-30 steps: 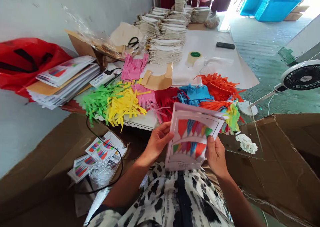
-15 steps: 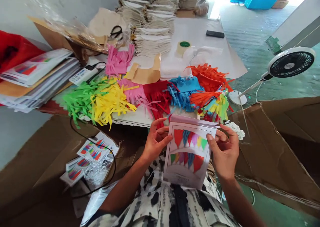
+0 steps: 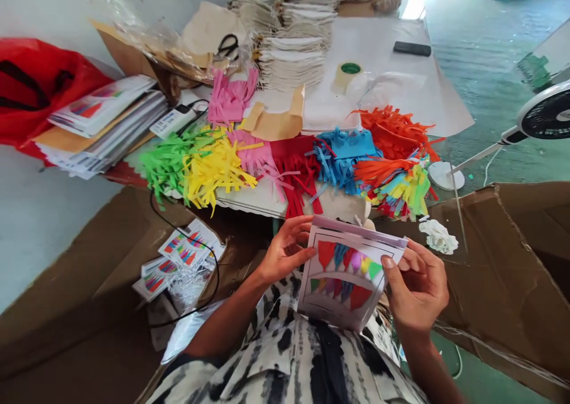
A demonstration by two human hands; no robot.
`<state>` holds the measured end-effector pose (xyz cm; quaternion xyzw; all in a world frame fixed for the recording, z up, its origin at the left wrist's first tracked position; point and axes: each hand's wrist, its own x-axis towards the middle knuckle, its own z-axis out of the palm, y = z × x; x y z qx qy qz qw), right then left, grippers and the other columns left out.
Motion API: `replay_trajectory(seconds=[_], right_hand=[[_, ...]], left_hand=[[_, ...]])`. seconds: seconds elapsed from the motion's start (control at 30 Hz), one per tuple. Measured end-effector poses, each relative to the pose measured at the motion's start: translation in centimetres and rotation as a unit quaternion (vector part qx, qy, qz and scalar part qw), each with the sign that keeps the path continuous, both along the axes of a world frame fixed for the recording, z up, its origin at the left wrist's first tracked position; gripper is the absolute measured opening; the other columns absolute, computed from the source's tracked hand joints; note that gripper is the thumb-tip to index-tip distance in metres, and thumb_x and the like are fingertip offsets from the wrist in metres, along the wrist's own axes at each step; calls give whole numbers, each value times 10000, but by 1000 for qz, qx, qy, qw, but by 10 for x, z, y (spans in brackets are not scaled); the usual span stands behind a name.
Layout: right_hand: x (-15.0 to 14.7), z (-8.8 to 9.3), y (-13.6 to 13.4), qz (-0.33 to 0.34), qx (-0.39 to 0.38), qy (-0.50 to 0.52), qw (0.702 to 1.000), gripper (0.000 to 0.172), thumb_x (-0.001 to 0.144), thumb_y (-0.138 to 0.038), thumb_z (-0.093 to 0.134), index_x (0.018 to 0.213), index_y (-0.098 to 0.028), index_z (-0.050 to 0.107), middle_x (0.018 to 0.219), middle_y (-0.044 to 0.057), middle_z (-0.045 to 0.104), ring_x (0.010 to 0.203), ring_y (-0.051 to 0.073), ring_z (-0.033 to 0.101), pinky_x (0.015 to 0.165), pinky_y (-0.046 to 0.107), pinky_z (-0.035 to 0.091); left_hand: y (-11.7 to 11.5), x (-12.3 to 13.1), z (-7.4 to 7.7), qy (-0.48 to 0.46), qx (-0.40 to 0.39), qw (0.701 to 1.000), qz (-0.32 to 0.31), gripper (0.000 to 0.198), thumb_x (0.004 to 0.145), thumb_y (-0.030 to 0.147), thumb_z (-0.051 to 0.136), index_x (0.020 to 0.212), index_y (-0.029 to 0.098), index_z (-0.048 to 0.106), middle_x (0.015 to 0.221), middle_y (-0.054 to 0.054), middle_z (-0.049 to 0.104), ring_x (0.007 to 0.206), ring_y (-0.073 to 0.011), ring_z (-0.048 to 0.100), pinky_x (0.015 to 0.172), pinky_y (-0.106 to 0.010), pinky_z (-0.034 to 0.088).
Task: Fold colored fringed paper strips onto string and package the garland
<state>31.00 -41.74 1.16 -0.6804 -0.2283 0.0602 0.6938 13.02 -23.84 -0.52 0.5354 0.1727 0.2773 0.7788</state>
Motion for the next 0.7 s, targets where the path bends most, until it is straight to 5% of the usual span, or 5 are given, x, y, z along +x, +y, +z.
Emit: replay_trajectory(seconds=[0.17, 0.37, 0.7], right_hand=[[6, -5, 1, 22, 2, 5, 1000, 537, 766, -299, 916, 1245, -250, 678, 987, 22, 689, 867, 168, 652, 854, 344, 551], [6, -2, 4, 64, -19, 25, 997, 510, 808, -337, 889, 1240, -275, 625, 887, -11, 682, 771, 154, 634, 772, 313, 552], [0, -12, 2, 54, -26, 44, 997, 476, 827, -330, 874, 1241, -249, 654, 1008, 41, 745, 841, 168, 702, 782, 326, 587]], left_hand=[[4, 2, -1, 6, 16, 1000, 4, 615, 852, 382, 866, 1389, 331, 571, 1373, -98, 667, 1096, -236, 730, 766, -270, 628], [10, 11, 5, 36, 49, 994, 95, 345, 895, 382, 834, 1151, 227, 664, 1134, -63, 743, 933, -160, 739, 816, -250, 595], [11, 14, -8, 55, 15, 991, 125, 402, 818, 332, 904, 1103, 219, 643, 1088, -22, 705, 875, -110, 715, 812, -213, 585]])
